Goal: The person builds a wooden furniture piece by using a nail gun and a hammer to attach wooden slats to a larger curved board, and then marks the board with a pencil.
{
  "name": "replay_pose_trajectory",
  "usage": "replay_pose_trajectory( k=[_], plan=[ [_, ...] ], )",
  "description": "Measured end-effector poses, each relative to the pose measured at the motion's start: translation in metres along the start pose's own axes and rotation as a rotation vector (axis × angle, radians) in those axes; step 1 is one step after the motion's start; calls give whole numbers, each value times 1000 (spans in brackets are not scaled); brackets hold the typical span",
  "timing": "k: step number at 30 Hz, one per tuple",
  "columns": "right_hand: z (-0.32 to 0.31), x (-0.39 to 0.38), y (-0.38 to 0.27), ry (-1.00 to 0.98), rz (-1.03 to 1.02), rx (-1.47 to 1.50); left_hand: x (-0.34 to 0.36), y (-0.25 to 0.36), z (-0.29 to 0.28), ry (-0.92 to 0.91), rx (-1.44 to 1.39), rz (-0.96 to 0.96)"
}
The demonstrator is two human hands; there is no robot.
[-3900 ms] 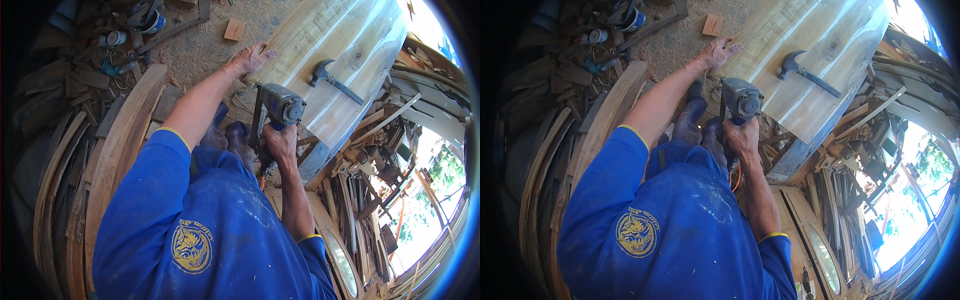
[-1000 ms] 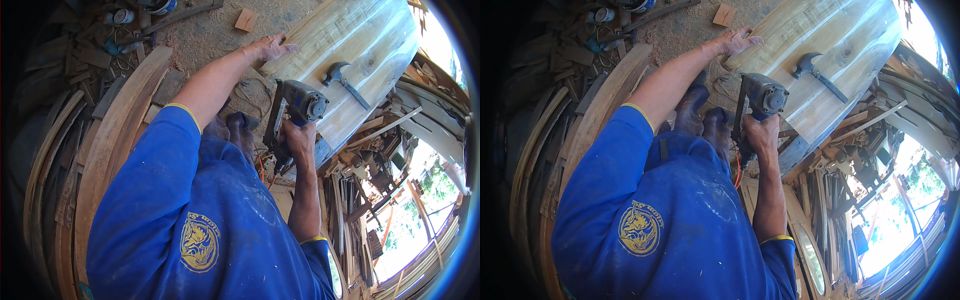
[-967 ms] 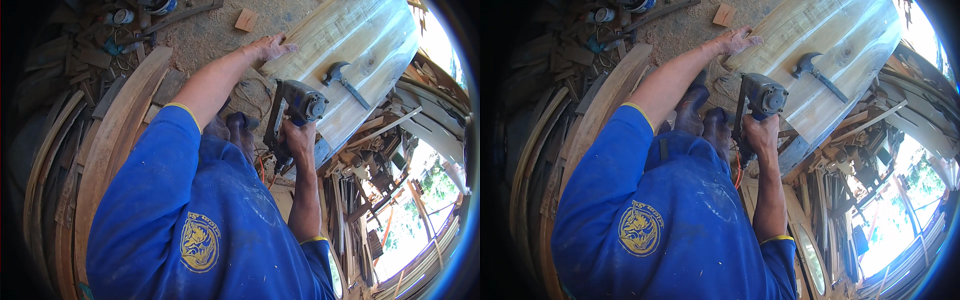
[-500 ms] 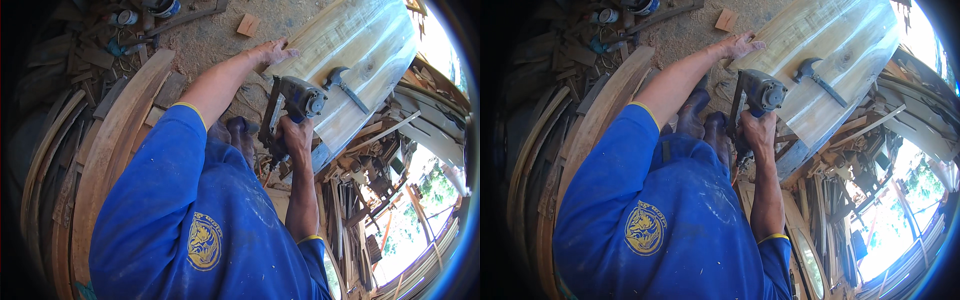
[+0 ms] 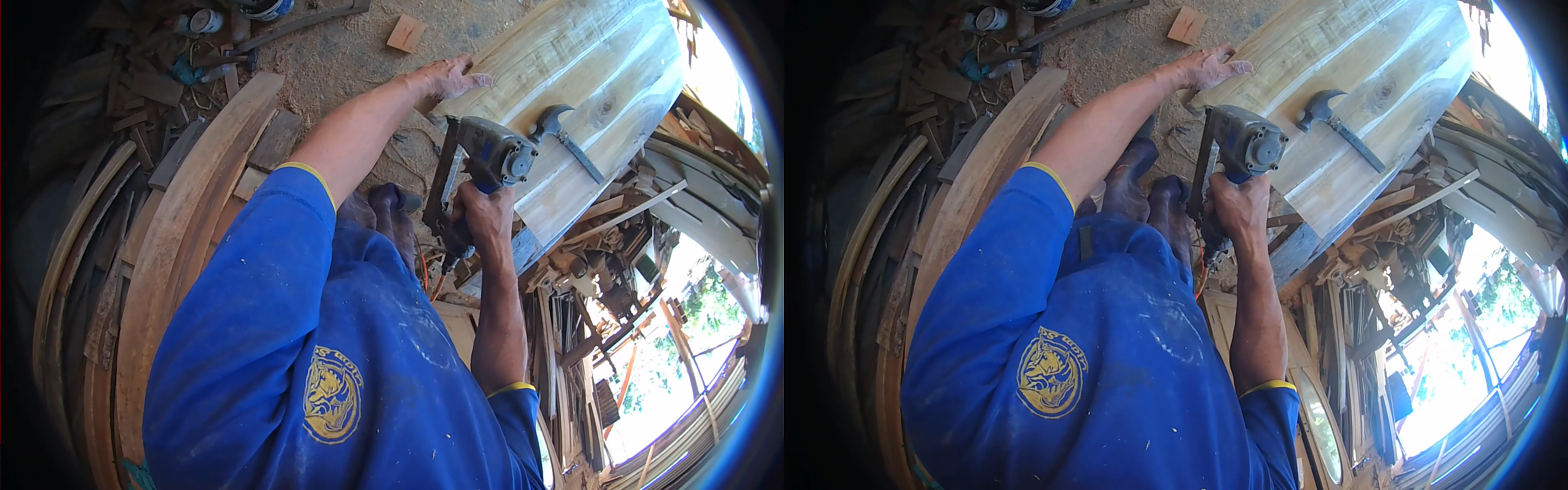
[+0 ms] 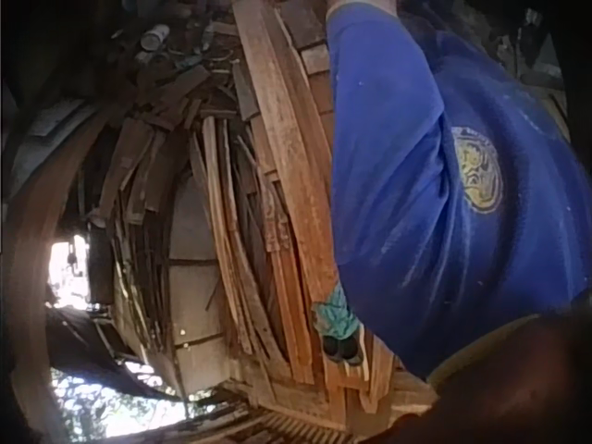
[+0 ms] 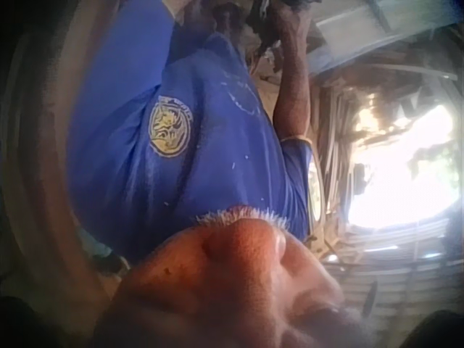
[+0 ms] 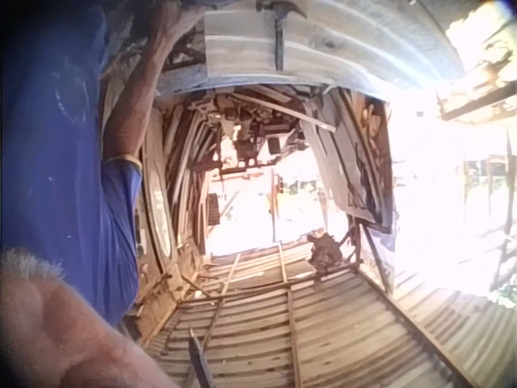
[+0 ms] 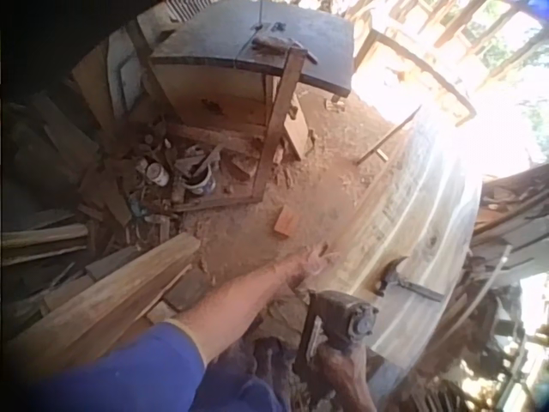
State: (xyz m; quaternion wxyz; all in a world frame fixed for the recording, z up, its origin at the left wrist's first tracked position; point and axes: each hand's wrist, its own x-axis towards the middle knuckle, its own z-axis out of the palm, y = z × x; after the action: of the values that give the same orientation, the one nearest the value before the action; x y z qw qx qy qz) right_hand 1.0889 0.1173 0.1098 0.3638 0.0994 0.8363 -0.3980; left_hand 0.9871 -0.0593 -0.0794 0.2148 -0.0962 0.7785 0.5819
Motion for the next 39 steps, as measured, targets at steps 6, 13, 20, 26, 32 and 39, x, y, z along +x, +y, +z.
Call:
replay_pose_trajectory(
  k=[6,13,20,26,32,39],
  plan=[
    [-6,-6,-9,24,-14,6,-5,13,-5,-17,17,7],
    [-28,-17,34,170,-198,-177,23,-26,14,21,55,-54],
    [-73,-36,54,389,-6,-443,-5,7,-3,272,165,171],
    [-85,-36,95,566,-89,-531,3,4,5,319,233,159],
    [-85,-53,110,422,-77,-498,19,-9,-7,286,232,108],
    [-103,-128,176,462,75,-347,13,6,4,268,311,81]
  ],
)
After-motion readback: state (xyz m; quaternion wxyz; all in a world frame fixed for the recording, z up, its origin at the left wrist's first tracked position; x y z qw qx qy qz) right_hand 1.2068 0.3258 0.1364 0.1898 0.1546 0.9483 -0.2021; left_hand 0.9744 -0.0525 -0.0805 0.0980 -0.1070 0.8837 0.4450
